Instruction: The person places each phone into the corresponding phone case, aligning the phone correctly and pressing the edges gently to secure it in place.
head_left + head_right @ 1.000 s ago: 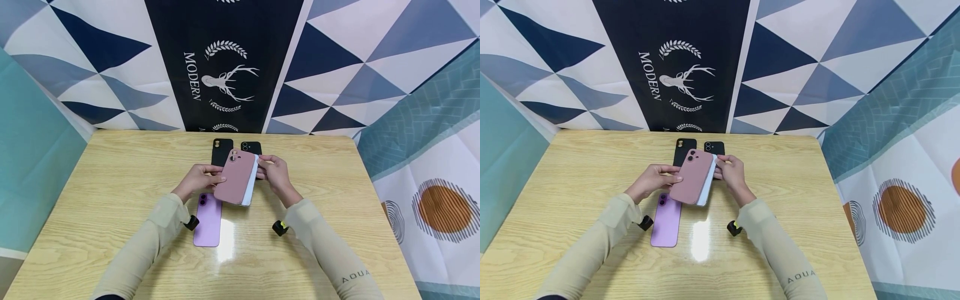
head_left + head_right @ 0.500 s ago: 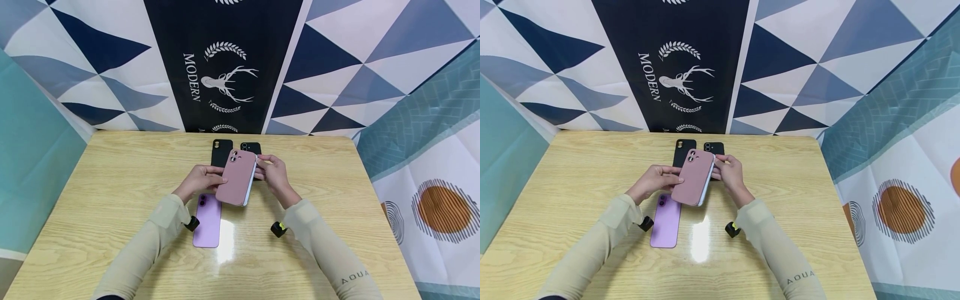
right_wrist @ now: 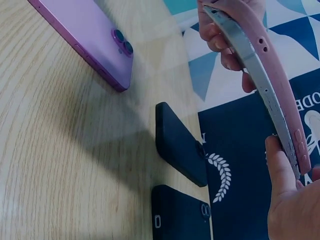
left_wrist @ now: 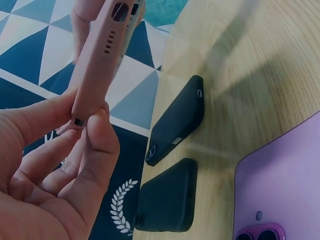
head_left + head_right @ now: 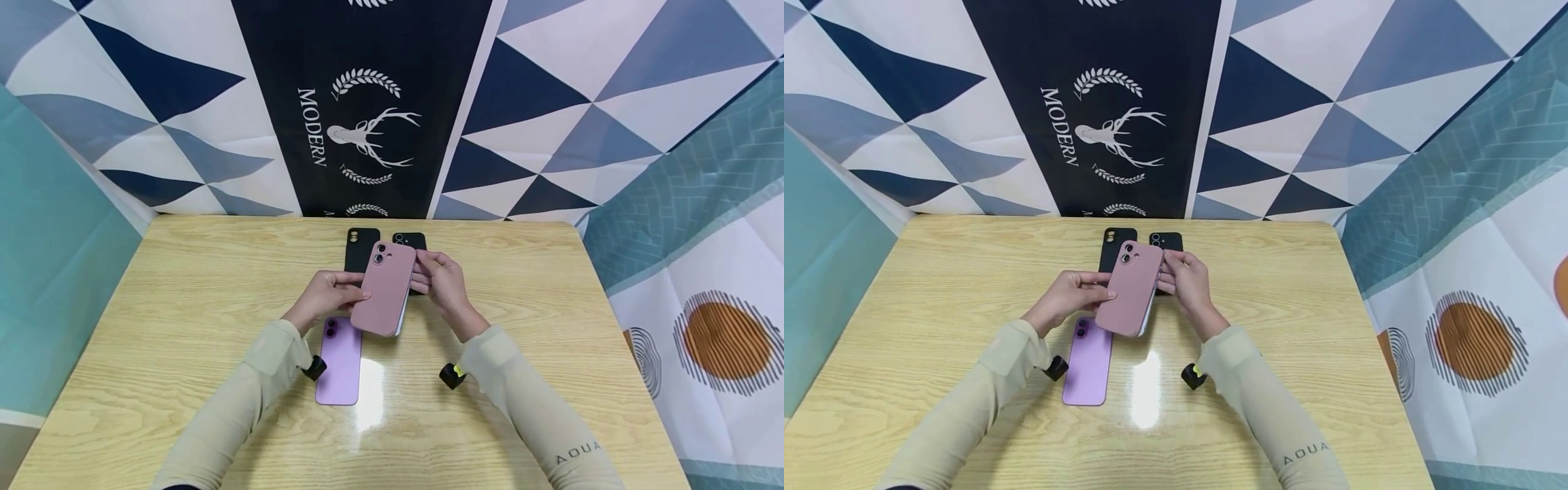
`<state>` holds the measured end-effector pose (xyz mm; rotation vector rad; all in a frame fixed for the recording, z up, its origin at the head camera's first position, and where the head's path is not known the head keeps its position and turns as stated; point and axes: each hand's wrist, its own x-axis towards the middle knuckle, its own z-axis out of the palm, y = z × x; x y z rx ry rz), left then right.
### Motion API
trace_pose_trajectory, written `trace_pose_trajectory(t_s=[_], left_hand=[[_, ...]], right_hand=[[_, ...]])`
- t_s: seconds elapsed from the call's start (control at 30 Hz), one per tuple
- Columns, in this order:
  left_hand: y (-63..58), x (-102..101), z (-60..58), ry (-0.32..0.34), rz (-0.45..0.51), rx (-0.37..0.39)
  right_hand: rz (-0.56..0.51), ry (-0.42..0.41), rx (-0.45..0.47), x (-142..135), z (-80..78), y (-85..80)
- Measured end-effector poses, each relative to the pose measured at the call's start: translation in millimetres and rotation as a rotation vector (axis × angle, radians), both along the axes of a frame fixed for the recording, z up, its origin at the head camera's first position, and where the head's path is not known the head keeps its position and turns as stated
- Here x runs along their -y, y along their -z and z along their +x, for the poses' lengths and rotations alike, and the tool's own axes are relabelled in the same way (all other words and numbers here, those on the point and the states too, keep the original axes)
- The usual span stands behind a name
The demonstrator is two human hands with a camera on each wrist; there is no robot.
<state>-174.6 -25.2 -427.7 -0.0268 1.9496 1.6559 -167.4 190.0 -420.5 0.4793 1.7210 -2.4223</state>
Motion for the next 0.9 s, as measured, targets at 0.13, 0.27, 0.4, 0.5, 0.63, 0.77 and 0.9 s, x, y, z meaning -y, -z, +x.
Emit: trace_pose_trajectory(t_s=[0.13,0.27,0.4,0.5,0.63,0.77,0.9], left_hand=[[-0.7,-0.5,0.8,-0.009,0.000,0.005],[-1.0,-0.3,1.4,-0.008,0.008,0.007],[-1.7,-0.2,1.9,0.009,0.025,0.013],[-1.9,-0.2,1.8,0.034,0.027,0.026],[-0.6,0.0,1.3,0.057,0.032,0.048],[1.3,0.5,0.1,0.075,0.038,0.052],[2.0,0.6,-0.6,0.096,0.037,0.040]], right_hand=[[0.027,0.013,0.009,2.1,0.1,0.3],[0.061,0.029,0.022,3.3,-0.9,0.4],[0.083,0.049,0.034,3.4,-1.1,-0.4],[0.092,0.057,0.042,3.4,-0.6,-1.2],[0.098,0.051,0.045,3.3,-0.4,-2.6],[0.098,0.048,0.037,3.5,-0.7,-4.1],[0.103,0.045,0.030,3.3,-0.8,-5.4]])
